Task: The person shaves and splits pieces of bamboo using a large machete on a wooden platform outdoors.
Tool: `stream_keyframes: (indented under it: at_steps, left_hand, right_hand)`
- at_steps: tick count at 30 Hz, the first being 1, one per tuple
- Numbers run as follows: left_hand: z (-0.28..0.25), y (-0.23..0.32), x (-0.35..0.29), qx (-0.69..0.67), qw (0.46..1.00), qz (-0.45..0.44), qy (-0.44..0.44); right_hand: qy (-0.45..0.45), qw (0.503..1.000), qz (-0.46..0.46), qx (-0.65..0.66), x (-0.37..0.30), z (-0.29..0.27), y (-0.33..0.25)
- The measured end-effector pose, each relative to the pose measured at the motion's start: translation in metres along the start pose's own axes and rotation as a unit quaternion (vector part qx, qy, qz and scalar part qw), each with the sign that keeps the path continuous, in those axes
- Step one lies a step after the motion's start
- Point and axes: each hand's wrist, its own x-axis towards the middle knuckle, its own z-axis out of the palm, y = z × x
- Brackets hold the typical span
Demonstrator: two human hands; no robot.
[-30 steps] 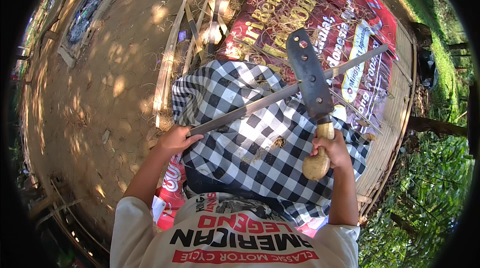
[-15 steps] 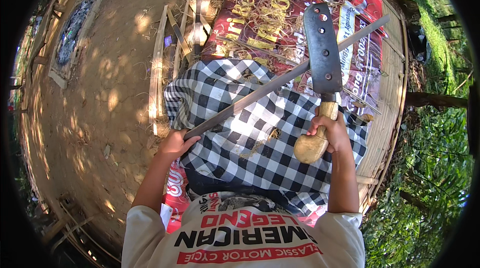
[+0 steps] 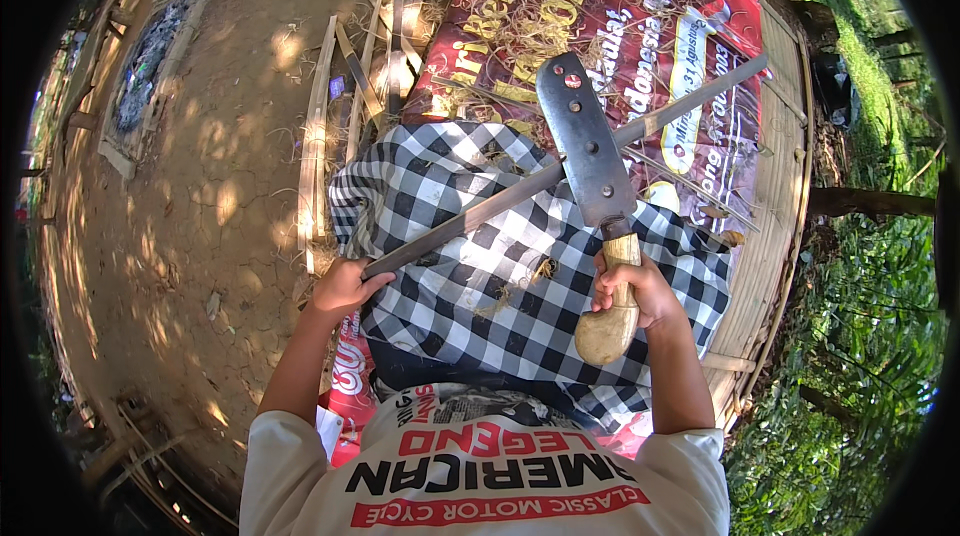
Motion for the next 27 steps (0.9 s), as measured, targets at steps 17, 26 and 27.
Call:
stream_keyframes:
  at_steps: [17, 26, 27]
  left_hand:
    - [-0.01, 0.015, -0.001, 0.016, 0.999, -0.022, -0.022]
    - [0.003, 0.007, -0.002, 0.004, 0.999, -0.037, -0.03]
    - [-0.005, 0.014, 0.0, -0.003, 0.998, -0.045, -0.04]
  right_hand:
    - [0.016, 0.991, -0.043, -0.129, 0.0, 0.001, 0.011]
    - [0.063, 0.991, -0.089, -0.079, 0.001, 0.002, 0.0]
    - [0.045, 0.992, -0.049, -0.107, 0.001, 0.008, 0.007]
